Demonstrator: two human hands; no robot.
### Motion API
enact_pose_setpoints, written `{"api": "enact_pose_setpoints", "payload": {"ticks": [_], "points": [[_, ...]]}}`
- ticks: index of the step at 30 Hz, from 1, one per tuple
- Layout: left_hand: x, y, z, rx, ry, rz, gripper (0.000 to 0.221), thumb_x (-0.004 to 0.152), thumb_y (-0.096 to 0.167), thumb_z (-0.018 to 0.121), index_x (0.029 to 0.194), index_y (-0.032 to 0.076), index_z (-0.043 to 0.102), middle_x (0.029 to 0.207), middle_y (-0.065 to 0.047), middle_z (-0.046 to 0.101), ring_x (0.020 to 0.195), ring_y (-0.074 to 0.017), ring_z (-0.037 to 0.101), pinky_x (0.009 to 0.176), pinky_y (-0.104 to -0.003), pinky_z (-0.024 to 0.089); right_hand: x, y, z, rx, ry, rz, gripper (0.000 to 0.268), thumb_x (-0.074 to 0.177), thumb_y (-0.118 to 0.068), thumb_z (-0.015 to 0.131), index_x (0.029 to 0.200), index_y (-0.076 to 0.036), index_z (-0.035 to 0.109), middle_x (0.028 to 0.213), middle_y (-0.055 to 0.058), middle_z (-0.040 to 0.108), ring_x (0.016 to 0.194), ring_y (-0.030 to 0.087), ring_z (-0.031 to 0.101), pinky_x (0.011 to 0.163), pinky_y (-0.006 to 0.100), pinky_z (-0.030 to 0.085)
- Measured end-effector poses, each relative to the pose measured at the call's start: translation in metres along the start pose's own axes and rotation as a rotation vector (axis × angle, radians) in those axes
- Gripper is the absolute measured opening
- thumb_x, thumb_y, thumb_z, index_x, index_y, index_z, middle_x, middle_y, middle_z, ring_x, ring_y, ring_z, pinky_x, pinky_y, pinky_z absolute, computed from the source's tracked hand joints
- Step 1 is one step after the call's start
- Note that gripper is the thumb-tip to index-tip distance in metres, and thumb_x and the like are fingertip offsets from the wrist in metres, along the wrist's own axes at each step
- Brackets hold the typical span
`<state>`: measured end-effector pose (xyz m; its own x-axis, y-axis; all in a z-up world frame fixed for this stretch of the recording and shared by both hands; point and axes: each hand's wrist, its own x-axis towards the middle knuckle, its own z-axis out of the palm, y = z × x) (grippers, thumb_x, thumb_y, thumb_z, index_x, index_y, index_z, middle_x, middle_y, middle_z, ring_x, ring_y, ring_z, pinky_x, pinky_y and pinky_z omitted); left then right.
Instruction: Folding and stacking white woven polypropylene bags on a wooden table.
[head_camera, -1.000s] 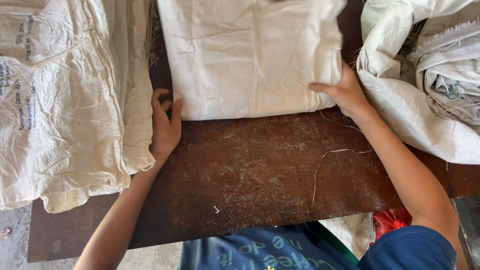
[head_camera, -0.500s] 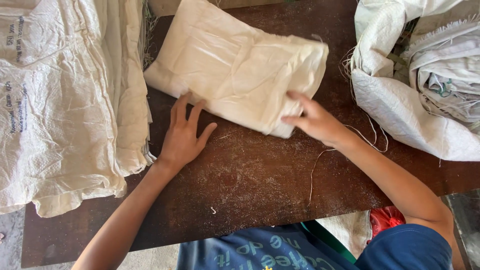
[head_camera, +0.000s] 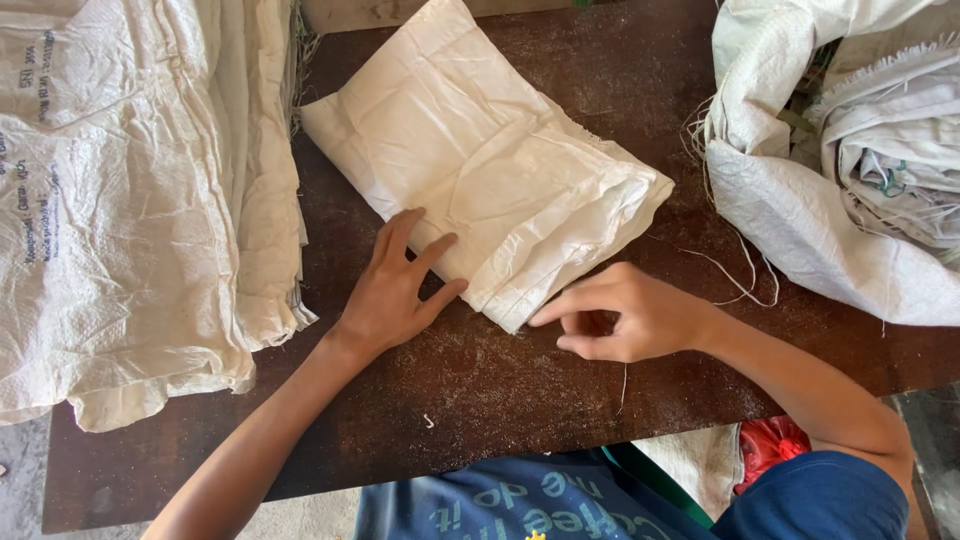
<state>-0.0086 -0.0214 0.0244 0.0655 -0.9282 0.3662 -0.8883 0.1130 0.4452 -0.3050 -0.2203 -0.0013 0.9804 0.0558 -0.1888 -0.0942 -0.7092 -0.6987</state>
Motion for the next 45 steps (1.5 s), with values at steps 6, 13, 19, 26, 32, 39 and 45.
{"api": "enact_pose_setpoints", "payload": {"ticks": [6, 13, 19, 26, 32, 39, 45], "points": [[-0.004, -0.008, 0.004, -0.084, -0.067, -0.044, 0.053, 0.093, 0.033, 0.072, 0.137, 0.007, 0.061, 0.152, -0.031, 0.034, 0.144, -0.0492, 0.034, 0.113, -0.053, 0.04, 0.033, -0.074, -0.073, -1.131, 0.395, -0.138, 0.094, 0.055, -0.041, 0.079, 0.143, -0.028, 0.049, 0.152, 0.009, 0.046, 0.14, 0.03, 0.041, 0.111, 0.058, 0.039], [-0.007, -0.01, 0.013, -0.047, 0.022, 0.058, 0.049, 0.094, 0.028, 0.071, 0.134, 0.002, 0.059, 0.153, -0.027, 0.04, 0.144, -0.0496, 0.037, 0.115, -0.053, 0.04, 0.043, -0.014, -0.053, -0.847, 0.224, -0.099, 0.074, 0.078, -0.02, 0.078, 0.146, -0.022, 0.05, 0.149, 0.01, 0.051, 0.135, 0.031, 0.051, 0.105, 0.051, 0.047], [-0.007, 0.011, 0.001, -0.039, 0.015, 0.183, 0.046, 0.098, 0.028, 0.072, 0.135, 0.004, 0.059, 0.136, -0.02, 0.054, 0.13, -0.0367, 0.054, 0.112, -0.05, 0.047, 0.058, 0.0, -0.023, -1.097, 0.471, -0.358, 0.043, 0.096, -0.01, 0.073, 0.138, -0.014, 0.065, 0.122, 0.012, 0.075, 0.096, 0.023, 0.074, 0.082, 0.034, 0.057], [-0.016, 0.009, 0.007, 0.219, -0.063, 0.345, 0.074, 0.067, 0.038, 0.087, 0.132, 0.012, 0.062, 0.126, -0.013, 0.06, 0.117, -0.0348, 0.057, 0.099, -0.053, 0.048, 0.053, -0.028, -0.011, -0.854, 0.548, -0.289, 0.035, 0.092, -0.01, 0.073, 0.127, -0.01, 0.068, 0.104, 0.008, 0.078, 0.085, 0.019, 0.075, 0.078, 0.034, 0.059], [-0.015, -0.002, 0.01, 0.165, -0.017, 0.362, 0.056, 0.074, 0.016, 0.084, 0.127, 0.012, 0.065, 0.125, -0.012, 0.065, 0.118, -0.0345, 0.061, 0.1, -0.049, 0.052, 0.052, -0.031, -0.01, -0.803, 0.595, -0.313, 0.032, 0.094, -0.013, 0.07, 0.126, -0.008, 0.068, 0.107, 0.012, 0.078, 0.085, 0.022, 0.075, 0.076, 0.036, 0.059], [-0.006, -0.008, 0.0, 0.077, -0.025, 0.242, 0.047, 0.074, -0.003, 0.074, 0.12, 0.004, 0.069, 0.124, -0.013, 0.067, 0.116, -0.034, 0.064, 0.099, -0.044, 0.055, 0.054, -0.034, -0.015, -1.125, 0.72, -0.252, 0.038, 0.093, -0.016, 0.068, 0.131, -0.008, 0.067, 0.108, 0.009, 0.077, 0.094, 0.022, 0.077, 0.076, 0.035, 0.063], [-0.001, -0.001, -0.009, 0.019, -0.046, 0.182, 0.05, 0.074, -0.003, 0.074, 0.123, 0.005, 0.064, 0.126, -0.013, 0.064, 0.119, -0.0327, 0.063, 0.1, -0.044, 0.058, 0.054, -0.007, -0.008, -0.94, 0.614, -0.137, 0.027, 0.094, -0.014, 0.071, 0.12, -0.006, 0.073, 0.099, 0.008, 0.079, 0.08, 0.018, 0.075, 0.068, 0.032, 0.062]]}}
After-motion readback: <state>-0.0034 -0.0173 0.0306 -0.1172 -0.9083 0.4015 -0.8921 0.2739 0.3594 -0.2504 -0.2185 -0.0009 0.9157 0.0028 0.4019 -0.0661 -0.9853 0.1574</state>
